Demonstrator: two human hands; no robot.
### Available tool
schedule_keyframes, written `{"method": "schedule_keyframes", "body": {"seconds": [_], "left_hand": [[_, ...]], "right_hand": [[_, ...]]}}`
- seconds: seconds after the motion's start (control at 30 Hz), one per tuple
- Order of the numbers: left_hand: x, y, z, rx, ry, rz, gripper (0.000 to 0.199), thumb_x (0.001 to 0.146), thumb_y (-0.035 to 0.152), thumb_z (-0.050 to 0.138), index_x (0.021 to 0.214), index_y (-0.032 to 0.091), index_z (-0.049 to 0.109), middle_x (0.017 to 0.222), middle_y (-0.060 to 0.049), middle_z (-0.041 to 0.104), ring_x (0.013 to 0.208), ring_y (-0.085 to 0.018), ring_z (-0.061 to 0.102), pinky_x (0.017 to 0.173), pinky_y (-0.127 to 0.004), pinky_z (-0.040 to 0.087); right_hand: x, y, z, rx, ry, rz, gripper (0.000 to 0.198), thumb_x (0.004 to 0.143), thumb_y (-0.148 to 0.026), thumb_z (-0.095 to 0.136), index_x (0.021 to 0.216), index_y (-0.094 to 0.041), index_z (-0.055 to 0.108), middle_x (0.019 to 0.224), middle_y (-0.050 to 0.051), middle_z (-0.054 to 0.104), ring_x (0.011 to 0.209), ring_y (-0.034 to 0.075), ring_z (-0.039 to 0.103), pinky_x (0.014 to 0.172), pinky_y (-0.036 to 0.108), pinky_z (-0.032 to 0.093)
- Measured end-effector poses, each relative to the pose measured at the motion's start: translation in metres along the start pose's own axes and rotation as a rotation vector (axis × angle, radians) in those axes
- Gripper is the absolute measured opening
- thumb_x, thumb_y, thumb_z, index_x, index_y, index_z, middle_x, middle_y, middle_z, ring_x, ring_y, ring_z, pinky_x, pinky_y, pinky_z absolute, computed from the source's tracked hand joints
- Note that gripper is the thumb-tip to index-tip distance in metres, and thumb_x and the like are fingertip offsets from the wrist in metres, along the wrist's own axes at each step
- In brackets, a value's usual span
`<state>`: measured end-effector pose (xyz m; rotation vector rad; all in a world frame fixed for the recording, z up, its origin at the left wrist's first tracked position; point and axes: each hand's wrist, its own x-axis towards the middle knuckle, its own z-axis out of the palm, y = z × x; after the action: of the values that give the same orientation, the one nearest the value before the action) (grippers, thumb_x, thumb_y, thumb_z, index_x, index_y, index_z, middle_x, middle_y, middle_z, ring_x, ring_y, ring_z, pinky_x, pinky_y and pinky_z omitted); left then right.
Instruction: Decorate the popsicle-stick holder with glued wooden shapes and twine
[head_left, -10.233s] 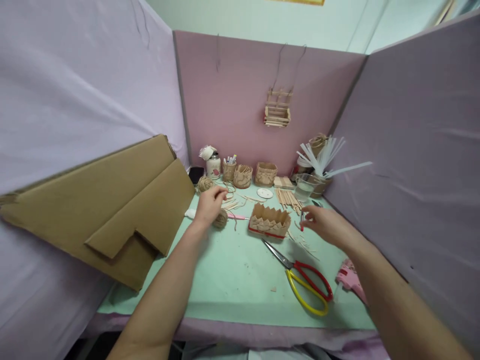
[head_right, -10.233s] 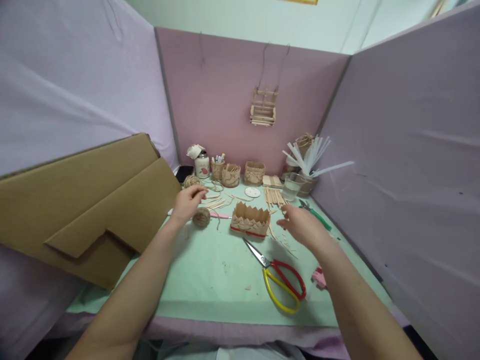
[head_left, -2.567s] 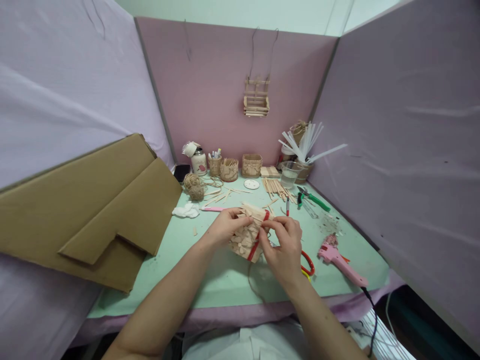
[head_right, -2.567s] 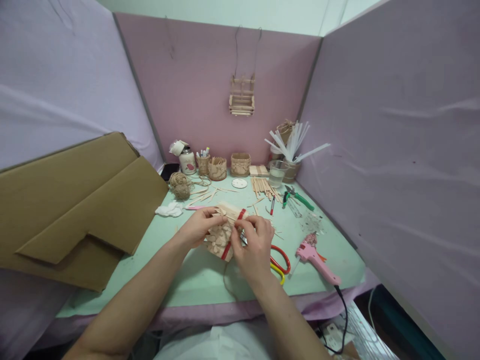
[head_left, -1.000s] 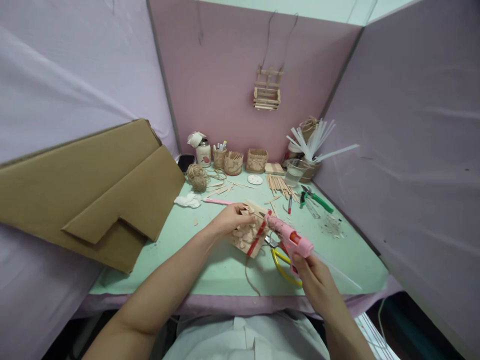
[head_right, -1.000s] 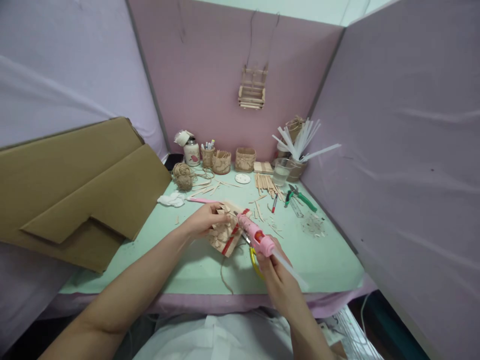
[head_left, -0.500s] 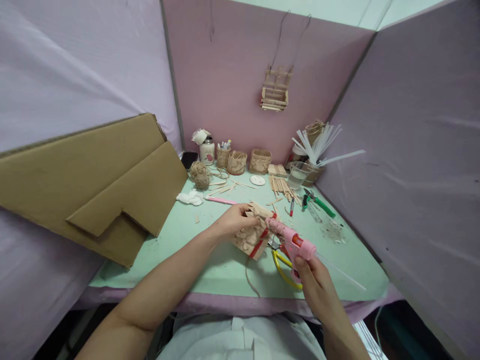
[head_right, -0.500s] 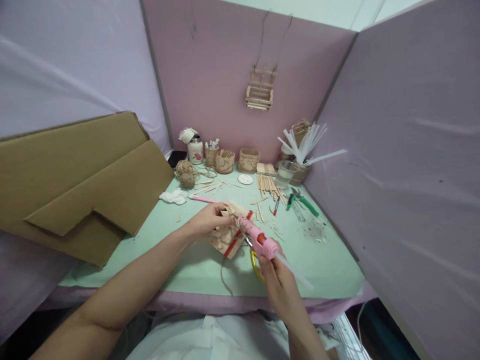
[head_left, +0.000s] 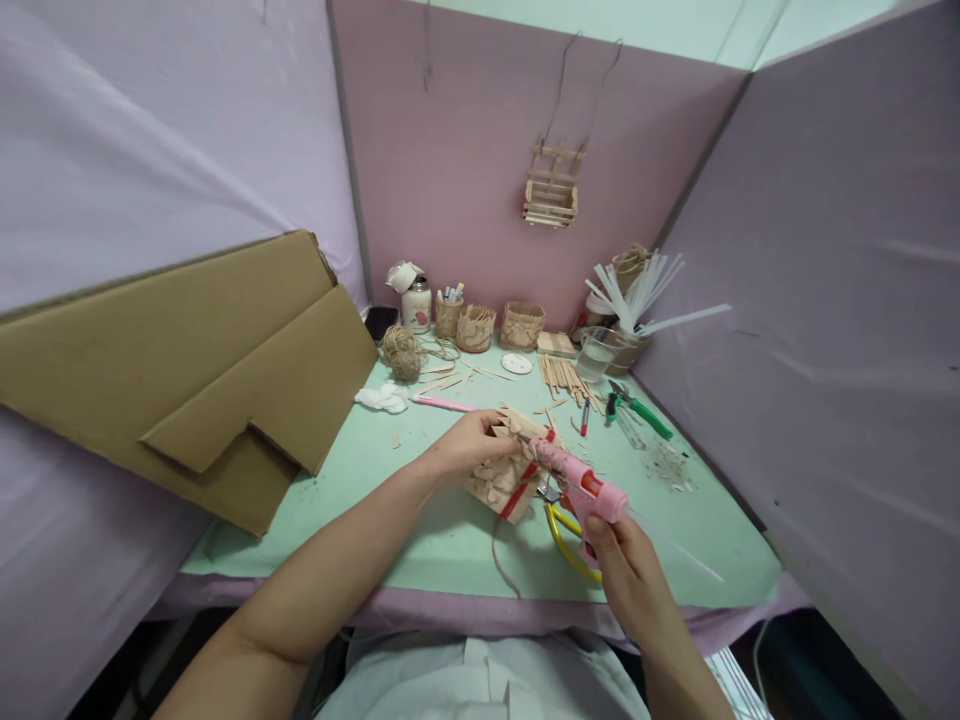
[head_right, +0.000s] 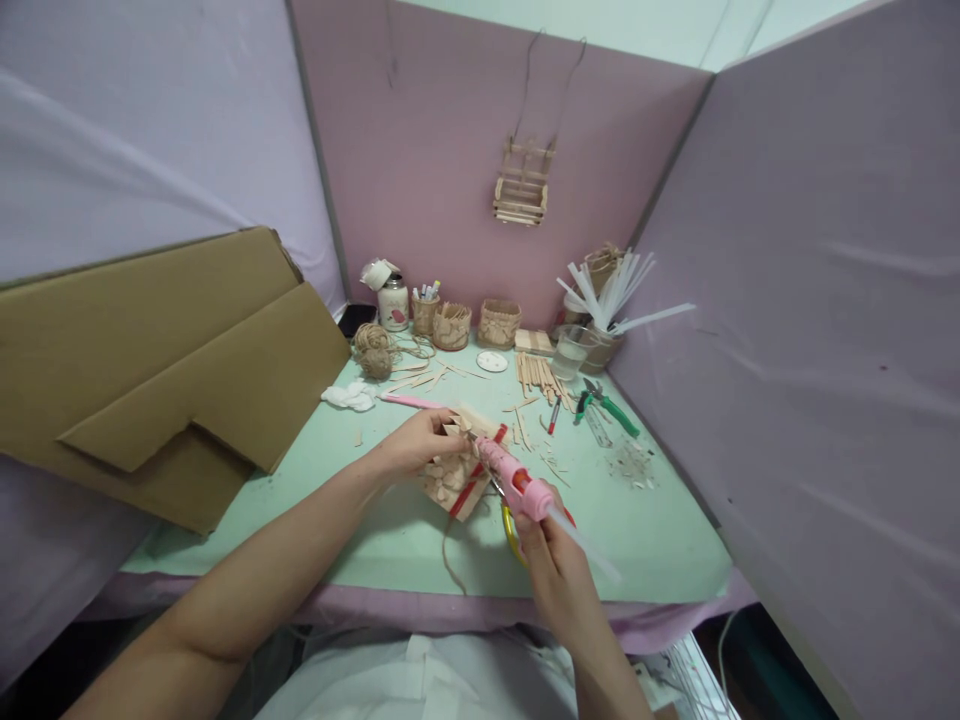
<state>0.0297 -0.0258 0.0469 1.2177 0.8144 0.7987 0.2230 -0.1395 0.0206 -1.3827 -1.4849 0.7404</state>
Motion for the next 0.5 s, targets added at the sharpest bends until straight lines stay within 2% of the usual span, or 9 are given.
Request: {"method": "schedule_keyframes", "body": {"seconds": [0.23, 0.4, 0.5], "left_hand": [[-0.0006, 0.0011, 0.0009, -0.012, 0.009, -0.012, 0.018, 0.061, 0.019, 0.07, 0.079, 0.015, 0.069, 0.073, -0.003, 0.07, 0.064, -0.015, 0.065, 0.059, -0.022, 0.049], [-0.0009, 0.001, 0.001, -0.026, -0.001, -0.02, 0.02, 0.062, 0.019, 0.07, 0.081, 0.015, 0.07, 0.074, -0.004, 0.071, 0.066, -0.016, 0.066, 0.062, -0.024, 0.051], [-0.0021, 0.0022, 0.0016, -0.027, 0.004, -0.023, 0.018, 0.062, 0.018, 0.069, 0.079, 0.015, 0.069, 0.074, -0.004, 0.071, 0.065, -0.016, 0.066, 0.061, -0.023, 0.051]], "right_hand": [[0.0007, 0.001, 0.0008, -0.016, 0.015, -0.009, 0.049, 0.085, -0.057, 0.047, 0.102, -0.017, 0.068, 0.099, 0.011, 0.07, 0.088, 0.024, 0.064, 0.072, 0.031, 0.052], [-0.0002, -0.0016, 0.0021, -0.018, 0.016, 0.045, 0.051, 0.084, -0.06, 0.046, 0.093, -0.016, 0.069, 0.083, 0.009, 0.07, 0.074, 0.023, 0.063, 0.061, 0.03, 0.052], [-0.0004, -0.0042, 0.0032, -0.001, 0.026, 0.03, 0.051, 0.083, -0.061, 0.047, 0.093, -0.016, 0.069, 0.088, 0.01, 0.07, 0.073, 0.022, 0.063, 0.058, 0.029, 0.051]]}}
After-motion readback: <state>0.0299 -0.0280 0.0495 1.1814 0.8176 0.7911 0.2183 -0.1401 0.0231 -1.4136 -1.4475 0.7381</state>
